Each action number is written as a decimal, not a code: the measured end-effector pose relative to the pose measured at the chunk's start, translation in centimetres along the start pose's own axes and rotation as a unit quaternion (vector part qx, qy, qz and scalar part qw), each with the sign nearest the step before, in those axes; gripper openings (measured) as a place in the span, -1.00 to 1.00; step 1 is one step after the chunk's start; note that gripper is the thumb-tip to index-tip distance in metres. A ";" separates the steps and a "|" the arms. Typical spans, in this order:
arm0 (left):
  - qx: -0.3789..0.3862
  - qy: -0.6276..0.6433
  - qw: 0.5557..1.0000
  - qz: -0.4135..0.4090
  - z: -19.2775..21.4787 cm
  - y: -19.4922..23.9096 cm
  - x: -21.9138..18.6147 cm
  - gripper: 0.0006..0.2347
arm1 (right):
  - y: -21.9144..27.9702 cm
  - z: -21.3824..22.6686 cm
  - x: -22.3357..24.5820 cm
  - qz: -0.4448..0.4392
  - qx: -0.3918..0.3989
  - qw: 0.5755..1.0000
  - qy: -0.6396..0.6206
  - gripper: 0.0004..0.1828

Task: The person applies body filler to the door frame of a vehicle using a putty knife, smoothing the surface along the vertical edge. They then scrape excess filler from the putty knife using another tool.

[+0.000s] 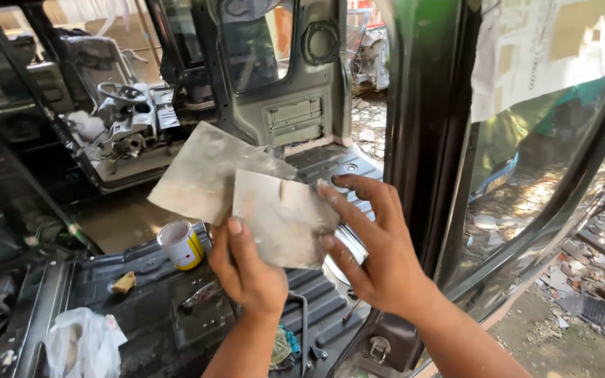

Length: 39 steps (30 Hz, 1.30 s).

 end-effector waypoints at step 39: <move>-0.038 -0.039 0.995 0.082 1.8 0.9 3.2 -0.80 | 0.2 -2.8 -0.1 0.075 -0.004 0.995 0.066 -0.80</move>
Point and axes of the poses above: each hand's wrist, its own y-axis away from the middle knuckle, its own z-axis out of the back of the hand, x = y × z, the point moved 4 cm from there along -y, towards the middle knuckle, and after that the axes turned 2 degrees about -x, right-handed, at the moved point
